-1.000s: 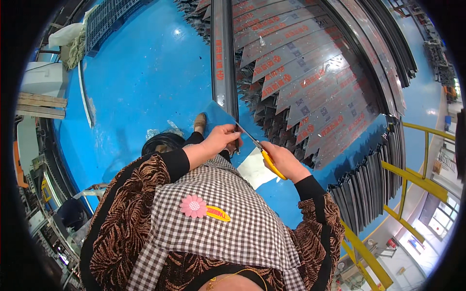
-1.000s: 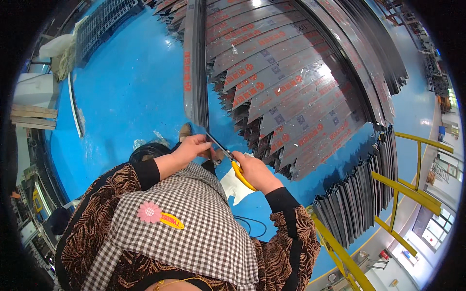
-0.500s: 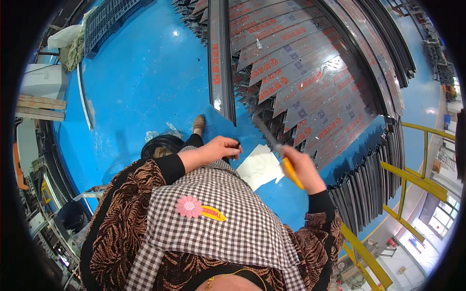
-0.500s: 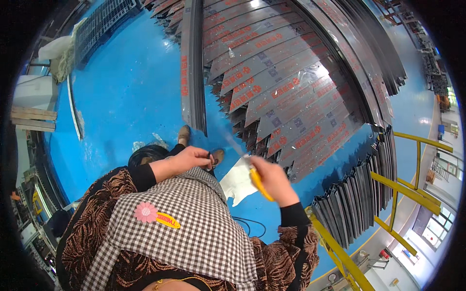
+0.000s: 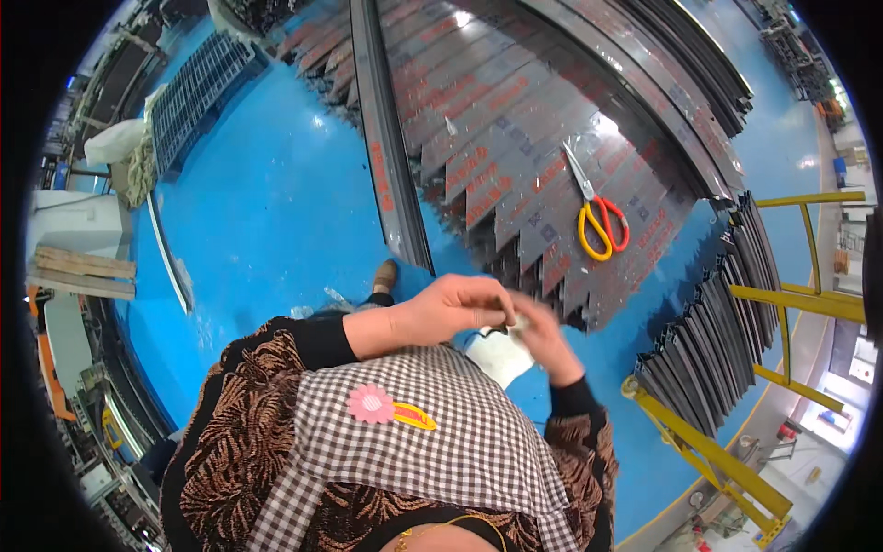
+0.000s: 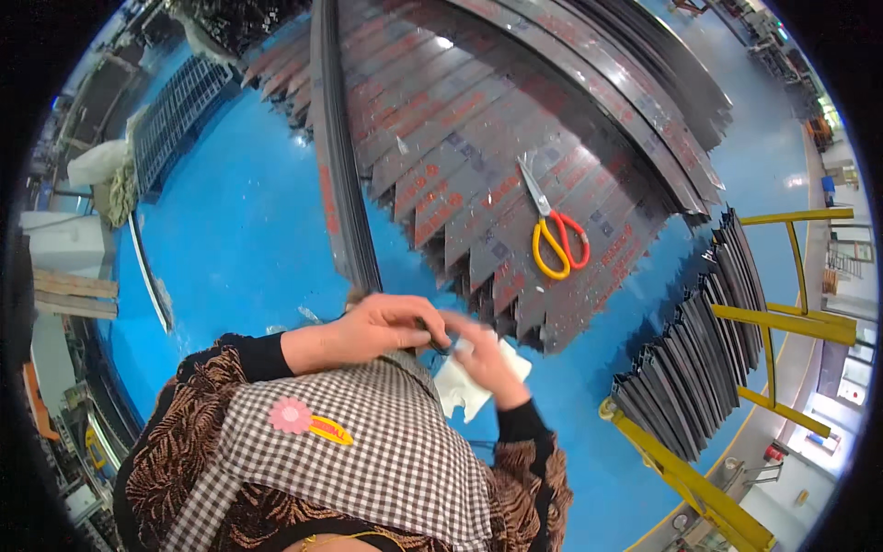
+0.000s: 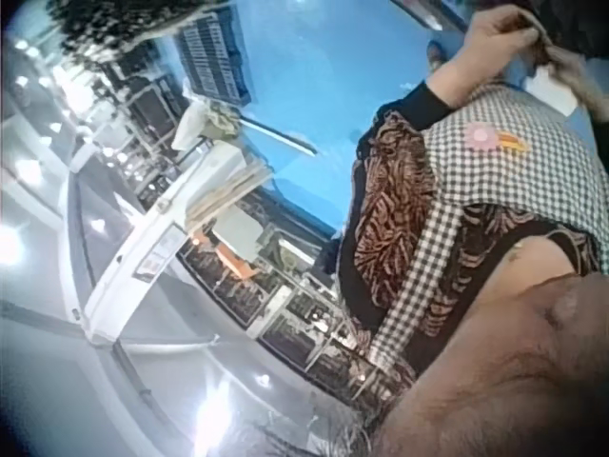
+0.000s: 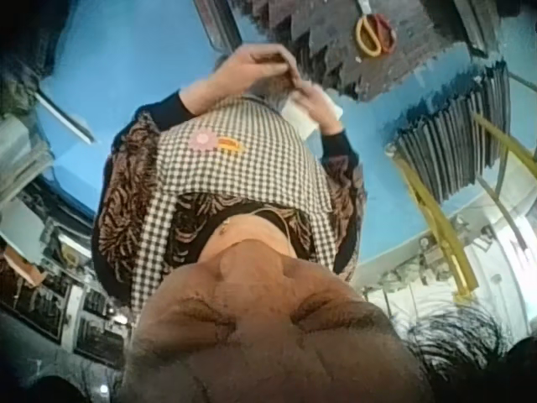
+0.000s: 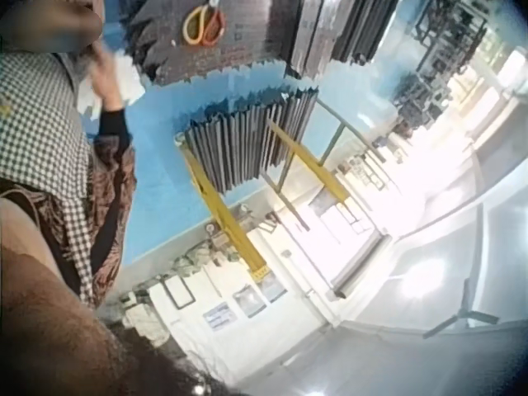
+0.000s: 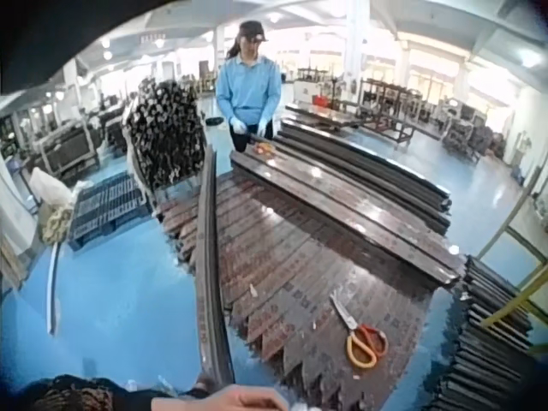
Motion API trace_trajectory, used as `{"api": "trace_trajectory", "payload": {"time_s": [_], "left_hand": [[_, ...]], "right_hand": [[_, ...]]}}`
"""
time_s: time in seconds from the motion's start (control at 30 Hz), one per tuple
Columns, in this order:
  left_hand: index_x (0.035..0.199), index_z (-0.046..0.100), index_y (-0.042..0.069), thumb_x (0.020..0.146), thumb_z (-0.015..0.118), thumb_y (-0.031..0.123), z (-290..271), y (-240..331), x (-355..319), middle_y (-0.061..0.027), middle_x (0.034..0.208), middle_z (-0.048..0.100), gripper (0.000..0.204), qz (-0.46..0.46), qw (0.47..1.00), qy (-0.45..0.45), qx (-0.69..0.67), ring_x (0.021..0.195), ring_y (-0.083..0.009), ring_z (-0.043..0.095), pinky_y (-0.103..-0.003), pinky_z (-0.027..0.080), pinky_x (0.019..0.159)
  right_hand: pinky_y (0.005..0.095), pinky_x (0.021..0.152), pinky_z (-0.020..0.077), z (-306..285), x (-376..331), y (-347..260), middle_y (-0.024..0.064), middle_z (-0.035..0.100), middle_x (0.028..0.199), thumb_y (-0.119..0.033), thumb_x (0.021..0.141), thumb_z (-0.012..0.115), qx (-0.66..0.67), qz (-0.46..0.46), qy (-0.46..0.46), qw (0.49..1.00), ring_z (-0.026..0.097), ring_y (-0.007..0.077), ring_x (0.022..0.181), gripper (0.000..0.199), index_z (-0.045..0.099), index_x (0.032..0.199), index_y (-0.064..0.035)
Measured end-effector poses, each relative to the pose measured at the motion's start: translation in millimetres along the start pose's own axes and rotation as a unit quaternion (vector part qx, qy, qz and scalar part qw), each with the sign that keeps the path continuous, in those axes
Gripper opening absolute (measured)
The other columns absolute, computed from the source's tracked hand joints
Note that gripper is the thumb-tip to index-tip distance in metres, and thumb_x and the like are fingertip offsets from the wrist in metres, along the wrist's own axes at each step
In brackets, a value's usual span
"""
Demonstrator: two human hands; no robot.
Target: Organizing and stacking metal bellows/covers and handling cables on a fabrication floor.
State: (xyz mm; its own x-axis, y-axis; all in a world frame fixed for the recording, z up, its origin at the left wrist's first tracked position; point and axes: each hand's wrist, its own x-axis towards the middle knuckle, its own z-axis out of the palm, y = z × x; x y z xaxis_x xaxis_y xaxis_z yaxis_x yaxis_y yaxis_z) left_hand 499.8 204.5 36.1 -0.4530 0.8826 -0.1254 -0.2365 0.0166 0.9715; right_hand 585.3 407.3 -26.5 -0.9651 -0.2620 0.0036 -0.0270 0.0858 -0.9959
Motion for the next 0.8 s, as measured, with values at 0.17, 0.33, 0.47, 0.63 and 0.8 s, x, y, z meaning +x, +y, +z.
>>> {"api": "trace_trajectory", "payload": {"time_s": [0.17,0.33,0.47,0.63,0.8], "left_hand": [[0.115,0.06,0.004,0.085,0.059,0.004,-90,44,20,-0.0095,0.097,0.065,0.029,0.046,0.993,0.106,0.007,0.087,-0.0183,0.061,-0.028,0.049,0.078],[0.118,0.056,-0.003,0.079,0.07,0.035,-323,44,44,-0.0096,0.089,0.066,0.057,-0.106,0.785,0.471,0.388,0.073,-0.021,0.061,-0.028,0.05,0.068],[0.093,0.058,-0.009,0.077,0.07,0.033,-432,25,78,-0.0175,0.075,0.06,0.047,-0.087,0.636,0.562,0.521,0.066,-0.0293,0.059,-0.035,0.05,0.065],[0.088,0.062,-0.006,0.076,0.066,0.022,-415,64,102,-0.0126,0.075,0.061,0.031,0.125,0.805,0.512,0.272,0.066,-0.0247,0.058,-0.032,0.047,0.063],[0.082,0.066,-0.004,0.074,0.062,0.01,-392,48,55,-0.0077,0.074,0.063,0.017,0.26,0.905,0.335,-0.041,0.066,-0.02,0.057,-0.029,0.045,0.062]], "right_hand": [[0.0314,0.072,0.0454,42,-1,-25,0.009,0.063,0.1,-0.016,0.082,0.06,0.032,0.111,0.013,0.993,0.057,0.0217,0.08,0.03,0.06,0.107,-0.0004],[0.0314,0.056,0.0441,70,77,-49,0.0118,0.057,0.086,-0.021,0.076,0.069,-0.209,0.037,0.161,0.964,0.054,0.0258,0.063,0.03,0.059,0.098,-0.0022],[0.0333,0.057,0.0458,111,167,-51,0.0106,0.053,0.082,-0.023,0.073,0.069,-0.401,0.103,0.169,0.895,0.055,0.0263,0.065,0.032,0.057,0.096,-0.0032],[0.0327,0.055,0.0464,147,189,-12,0.0116,0.049,0.084,-0.026,0.068,0.073,-0.495,0.158,0.163,0.839,0.053,0.0275,0.067,0.039,0.053,0.092,-0.0026],[0.0346,0.058,0.0479,143,155,-13,0.0117,0.05,0.088,-0.023,0.066,0.07,-0.539,0.147,0.224,0.798,0.054,0.0273,0.074,0.04,0.051,0.096,-0.0037]]}}
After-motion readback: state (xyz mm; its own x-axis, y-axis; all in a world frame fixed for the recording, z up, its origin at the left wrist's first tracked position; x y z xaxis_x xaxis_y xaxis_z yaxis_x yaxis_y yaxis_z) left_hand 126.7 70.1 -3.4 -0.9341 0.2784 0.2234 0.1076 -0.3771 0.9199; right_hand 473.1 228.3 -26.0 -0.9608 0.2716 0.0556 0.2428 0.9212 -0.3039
